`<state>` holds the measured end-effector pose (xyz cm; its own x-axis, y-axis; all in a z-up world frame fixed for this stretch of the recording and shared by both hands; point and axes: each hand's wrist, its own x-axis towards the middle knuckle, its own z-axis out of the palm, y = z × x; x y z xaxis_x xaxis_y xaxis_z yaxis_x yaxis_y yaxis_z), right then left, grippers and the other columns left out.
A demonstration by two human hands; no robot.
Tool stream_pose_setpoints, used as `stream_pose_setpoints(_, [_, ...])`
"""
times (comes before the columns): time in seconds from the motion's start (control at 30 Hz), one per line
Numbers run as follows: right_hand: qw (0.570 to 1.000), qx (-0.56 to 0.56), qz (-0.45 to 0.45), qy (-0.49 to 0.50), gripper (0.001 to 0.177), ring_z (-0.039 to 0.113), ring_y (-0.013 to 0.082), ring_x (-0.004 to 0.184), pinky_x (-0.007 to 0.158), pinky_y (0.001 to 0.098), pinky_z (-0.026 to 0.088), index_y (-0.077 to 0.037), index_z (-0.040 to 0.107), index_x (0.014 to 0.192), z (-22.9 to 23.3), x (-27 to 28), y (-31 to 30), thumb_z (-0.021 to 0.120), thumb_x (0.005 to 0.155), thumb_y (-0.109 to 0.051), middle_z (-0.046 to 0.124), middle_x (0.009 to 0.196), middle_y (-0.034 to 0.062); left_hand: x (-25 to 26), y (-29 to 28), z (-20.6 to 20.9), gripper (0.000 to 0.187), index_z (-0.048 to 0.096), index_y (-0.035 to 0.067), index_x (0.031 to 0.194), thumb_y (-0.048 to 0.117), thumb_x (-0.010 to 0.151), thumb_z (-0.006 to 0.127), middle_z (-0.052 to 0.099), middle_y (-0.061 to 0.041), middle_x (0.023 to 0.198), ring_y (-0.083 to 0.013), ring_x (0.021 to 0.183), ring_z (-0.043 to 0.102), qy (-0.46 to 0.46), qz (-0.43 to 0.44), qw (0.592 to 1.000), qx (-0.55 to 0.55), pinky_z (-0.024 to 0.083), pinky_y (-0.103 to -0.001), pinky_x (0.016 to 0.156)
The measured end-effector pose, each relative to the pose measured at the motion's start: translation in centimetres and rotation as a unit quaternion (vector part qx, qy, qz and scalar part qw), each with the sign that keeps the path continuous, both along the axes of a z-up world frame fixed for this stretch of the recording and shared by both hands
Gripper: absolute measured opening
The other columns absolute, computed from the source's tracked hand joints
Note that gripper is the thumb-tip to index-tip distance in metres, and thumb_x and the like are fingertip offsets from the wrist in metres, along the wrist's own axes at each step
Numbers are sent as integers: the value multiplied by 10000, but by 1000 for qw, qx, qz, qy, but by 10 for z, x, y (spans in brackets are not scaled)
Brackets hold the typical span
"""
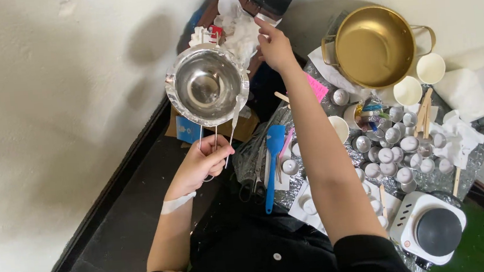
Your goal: The person stirs melted wax in a metal melting pitcher set on a small hot plate, using a blue spatula and a wooden stick. They reposition the pitcher on the hot plate, scrape wax from its sides, and monitor the melting wax while many tealight candle cups wait on the work table.
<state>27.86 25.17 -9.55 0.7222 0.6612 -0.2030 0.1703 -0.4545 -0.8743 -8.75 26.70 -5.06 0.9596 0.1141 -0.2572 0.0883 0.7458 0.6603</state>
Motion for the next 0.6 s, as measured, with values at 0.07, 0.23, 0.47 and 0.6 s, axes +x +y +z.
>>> stream_pose_setpoints(0.07, [997, 70, 27, 35, 387, 706, 124, 851, 663, 308, 635, -143, 581, 1394, 15, -21, -17, 533, 1010, -129, 654, 1172, 33, 0, 0, 5, 116, 614, 29, 917, 87, 1010, 651, 381, 92, 587, -7, 448, 259, 5, -3, 1000, 13, 170, -227, 421])
stream_pose_setpoints(0.23, [971, 180, -15, 156, 247, 677, 108, 841, 666, 278, 594, -81, 545, 1321, 96, -125, -148, 505, 1098, -180, 661, 1140, 56, 19, -23, 29, 108, 615, 37, 906, 91, 985, 665, 438, 76, 613, -11, 453, 297, 35, -23, 997, 71, 197, -230, 425])
stream_pose_setpoints(0.47, [960, 221, -107, 135, 230, 621, 117, 1008, 804, 298, 553, -30, 594, 1250, 131, -231, -272, 585, 1034, -109, 646, 1203, 63, 71, -112, 35, 91, 663, 45, 935, 102, 964, 727, 533, 81, 665, -3, 539, 419, -38, -112, 977, 177, 301, -210, 487])
stream_pose_setpoints(0.6, [920, 318, -209, 91, 99, 647, 143, 1055, 891, 315, 545, 19, 658, 1115, 120, -240, -336, 640, 1050, -54, 664, 1192, 78, 97, -178, 50, 83, 680, 66, 950, 103, 947, 754, 492, 107, 635, 8, 546, 422, -72, -207, 951, 219, 301, -198, 509])
